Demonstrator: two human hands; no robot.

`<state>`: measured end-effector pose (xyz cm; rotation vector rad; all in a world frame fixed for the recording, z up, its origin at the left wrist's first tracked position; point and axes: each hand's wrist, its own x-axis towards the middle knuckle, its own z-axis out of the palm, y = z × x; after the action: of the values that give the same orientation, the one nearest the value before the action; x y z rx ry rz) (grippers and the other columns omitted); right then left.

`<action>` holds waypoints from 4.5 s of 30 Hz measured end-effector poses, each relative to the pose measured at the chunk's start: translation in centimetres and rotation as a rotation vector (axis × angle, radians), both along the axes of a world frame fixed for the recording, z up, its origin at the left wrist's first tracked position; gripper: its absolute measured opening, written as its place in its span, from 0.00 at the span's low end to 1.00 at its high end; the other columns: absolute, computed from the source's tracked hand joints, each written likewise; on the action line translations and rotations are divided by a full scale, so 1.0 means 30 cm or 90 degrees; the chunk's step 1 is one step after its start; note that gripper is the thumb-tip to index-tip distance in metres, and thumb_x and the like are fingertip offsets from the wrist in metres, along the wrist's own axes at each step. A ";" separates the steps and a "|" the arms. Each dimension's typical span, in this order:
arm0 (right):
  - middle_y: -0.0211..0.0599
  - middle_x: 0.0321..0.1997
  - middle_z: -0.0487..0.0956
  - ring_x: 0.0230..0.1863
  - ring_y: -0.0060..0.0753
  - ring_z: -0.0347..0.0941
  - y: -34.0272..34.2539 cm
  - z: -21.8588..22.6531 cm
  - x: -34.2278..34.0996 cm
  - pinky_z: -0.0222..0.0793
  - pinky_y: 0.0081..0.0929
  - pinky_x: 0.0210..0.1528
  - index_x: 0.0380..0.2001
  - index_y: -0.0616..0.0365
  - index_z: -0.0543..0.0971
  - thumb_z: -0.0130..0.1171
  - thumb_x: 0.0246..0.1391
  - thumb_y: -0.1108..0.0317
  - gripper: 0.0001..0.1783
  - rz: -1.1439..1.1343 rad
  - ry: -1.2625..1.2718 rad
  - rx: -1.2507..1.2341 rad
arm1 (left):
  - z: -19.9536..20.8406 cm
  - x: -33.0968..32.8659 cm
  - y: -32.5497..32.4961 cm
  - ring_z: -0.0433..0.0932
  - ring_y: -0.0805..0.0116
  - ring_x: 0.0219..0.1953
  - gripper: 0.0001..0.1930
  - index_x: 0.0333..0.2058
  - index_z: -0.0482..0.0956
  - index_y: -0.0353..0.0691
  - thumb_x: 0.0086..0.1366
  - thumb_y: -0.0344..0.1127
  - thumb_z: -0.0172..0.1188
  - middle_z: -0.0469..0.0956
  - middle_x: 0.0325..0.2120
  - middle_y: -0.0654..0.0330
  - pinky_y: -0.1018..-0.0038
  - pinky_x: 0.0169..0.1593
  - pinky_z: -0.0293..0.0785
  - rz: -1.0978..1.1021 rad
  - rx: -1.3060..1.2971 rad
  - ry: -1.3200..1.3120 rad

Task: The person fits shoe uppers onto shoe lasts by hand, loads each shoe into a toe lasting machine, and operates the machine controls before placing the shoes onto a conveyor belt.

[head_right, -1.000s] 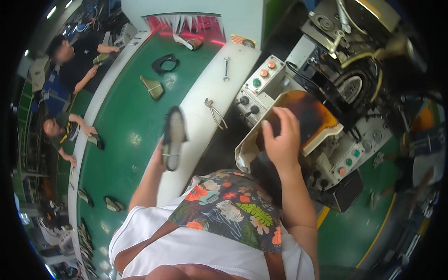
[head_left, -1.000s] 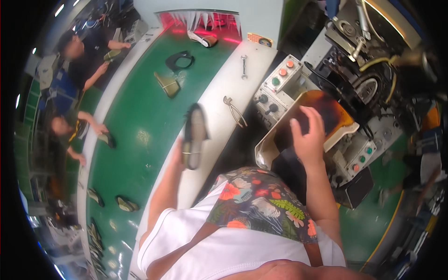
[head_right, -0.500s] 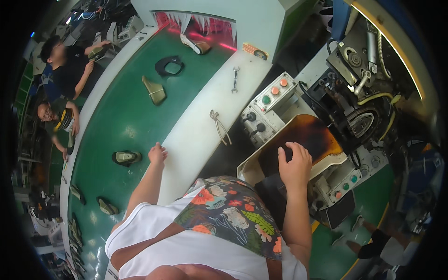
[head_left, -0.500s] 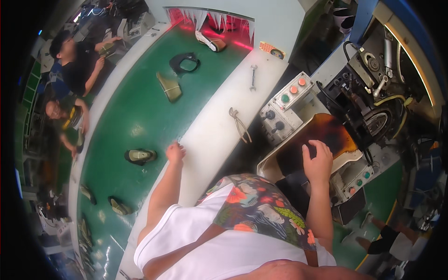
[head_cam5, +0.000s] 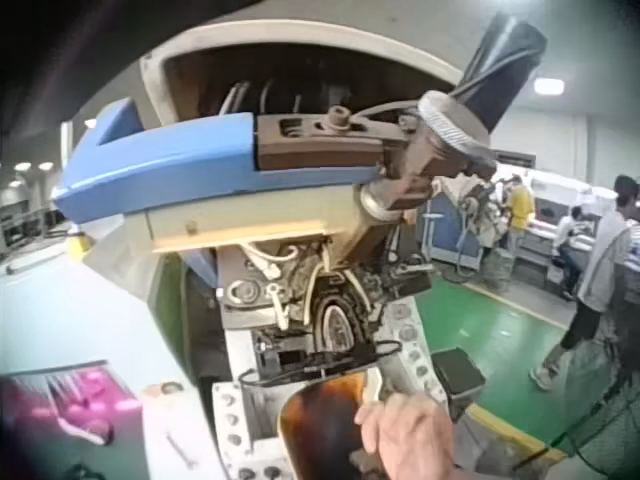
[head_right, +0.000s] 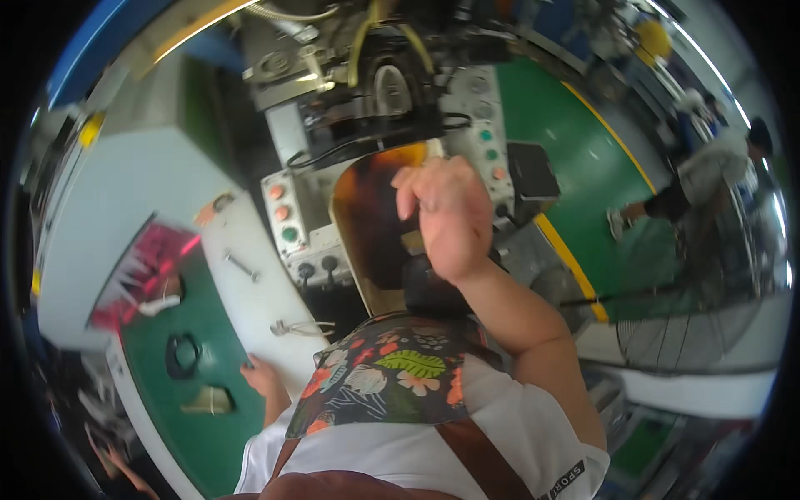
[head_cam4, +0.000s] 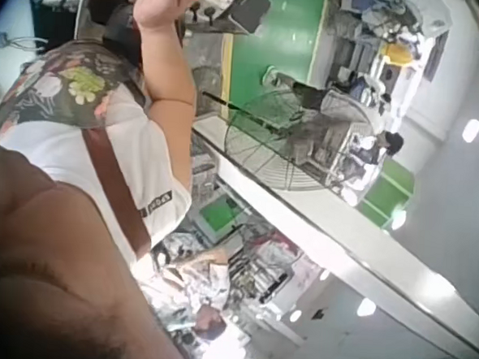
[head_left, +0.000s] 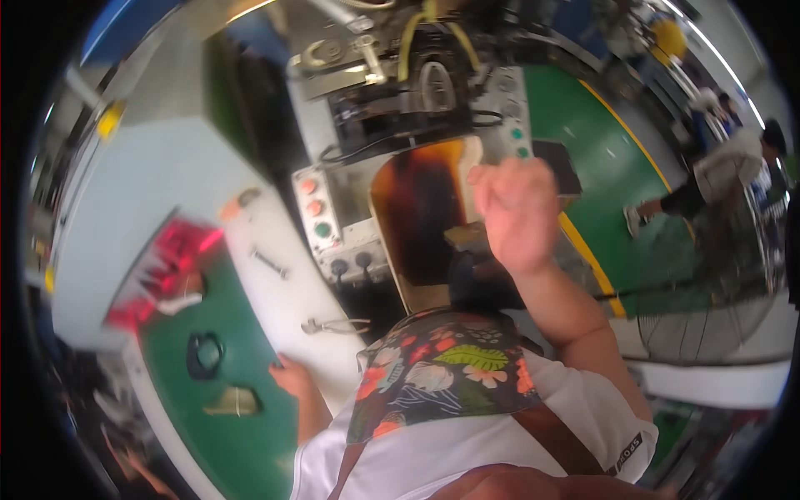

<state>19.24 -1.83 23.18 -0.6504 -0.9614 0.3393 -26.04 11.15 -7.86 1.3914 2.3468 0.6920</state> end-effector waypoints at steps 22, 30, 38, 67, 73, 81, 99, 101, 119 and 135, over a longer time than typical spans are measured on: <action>0.27 0.35 0.70 0.30 0.27 0.69 -0.371 0.334 -0.003 0.56 0.37 0.54 0.36 0.47 0.70 0.52 0.66 0.49 0.14 0.184 -0.155 0.150 | -0.021 -0.025 -0.019 0.75 0.41 0.50 0.36 0.55 0.72 0.34 0.72 0.66 0.41 0.75 0.50 0.43 0.52 0.51 0.73 0.042 -0.012 0.053; 0.30 0.38 0.71 0.32 0.30 0.70 -0.451 0.299 -0.089 0.59 0.38 0.54 0.40 0.48 0.70 0.52 0.66 0.48 0.16 0.169 -0.157 0.124 | -0.004 0.009 -0.012 0.75 0.47 0.53 0.36 0.56 0.73 0.37 0.72 0.66 0.40 0.75 0.52 0.50 0.55 0.55 0.71 0.048 -0.040 0.037; 0.33 0.41 0.72 0.34 0.33 0.72 -0.353 0.241 -0.070 0.61 0.40 0.53 0.45 0.50 0.69 0.51 0.67 0.47 0.19 0.138 -0.170 0.097 | 0.019 0.014 -0.015 0.75 0.49 0.54 0.36 0.57 0.72 0.37 0.71 0.67 0.41 0.75 0.54 0.51 0.56 0.56 0.71 0.059 -0.061 0.011; 0.30 0.37 0.78 0.40 0.22 0.76 0.152 -0.410 -0.332 0.71 0.23 0.47 0.45 0.61 0.75 0.53 0.68 0.68 0.09 0.269 -0.107 -0.686 | -0.067 -0.399 0.510 0.67 0.41 0.62 0.29 0.54 0.77 0.34 0.64 0.52 0.62 0.66 0.63 0.42 0.55 0.65 0.65 -0.007 0.122 0.152; 0.30 0.39 0.79 0.40 0.20 0.77 0.188 -0.459 -0.340 0.74 0.23 0.46 0.45 0.61 0.76 0.58 0.65 0.69 0.09 0.383 -0.180 -0.782 | -0.118 -0.595 0.674 0.76 0.48 0.58 0.31 0.49 0.82 0.35 0.59 0.58 0.65 0.81 0.50 0.42 0.61 0.61 0.71 -0.044 -0.188 0.045; 0.34 0.37 0.82 0.39 0.22 0.78 0.254 -0.479 -0.313 0.75 0.24 0.44 0.46 0.60 0.77 0.61 0.63 0.67 0.11 0.322 -0.351 -0.819 | 0.081 -0.194 0.586 0.84 0.55 0.39 0.10 0.39 0.84 0.38 0.57 0.31 0.67 0.85 0.35 0.53 0.63 0.47 0.77 -0.052 0.208 -0.077; 0.46 0.41 0.82 0.51 0.55 0.76 0.447 -0.696 -0.603 0.70 0.44 0.56 0.59 0.50 0.72 0.68 0.49 0.62 0.32 0.610 -0.891 -0.568 | 0.261 -0.198 0.045 0.78 0.64 0.47 0.23 0.51 0.78 0.38 0.57 0.35 0.71 0.79 0.45 0.56 0.67 0.48 0.77 -0.083 0.227 -0.165; 0.46 0.36 0.83 0.42 0.51 0.81 0.415 -0.632 -0.593 0.75 0.41 0.44 0.62 0.51 0.71 0.70 0.50 0.57 0.36 0.704 -0.843 -0.572 | 0.114 -0.595 0.065 0.76 0.51 0.50 0.33 0.58 0.71 0.37 0.56 0.41 0.72 0.74 0.52 0.47 0.56 0.54 0.74 0.164 0.400 0.068; 0.24 0.31 0.72 0.27 0.16 0.66 0.253 -0.356 -0.375 0.66 0.16 0.34 0.60 0.60 0.73 0.52 0.67 0.69 0.20 0.764 -0.076 -0.621 | -0.110 -0.876 0.002 0.80 0.58 0.48 0.28 0.57 0.74 0.47 0.67 0.58 0.60 0.79 0.50 0.58 0.51 0.52 0.78 0.209 0.138 -0.952; 0.45 0.57 0.76 0.60 0.41 0.73 0.071 -0.364 -0.507 0.67 0.35 0.61 0.66 0.54 0.62 0.76 0.48 0.60 0.46 0.362 -0.322 -0.349 | 0.746 0.344 -0.021 0.69 0.41 0.63 0.42 0.70 0.57 0.43 0.65 0.58 0.61 0.64 0.66 0.45 0.45 0.65 0.67 -0.586 0.327 -1.161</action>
<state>4.03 0.29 12.26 -0.9804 -1.5604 0.9977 -15.71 10.51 14.51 0.9077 0.1066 1.3413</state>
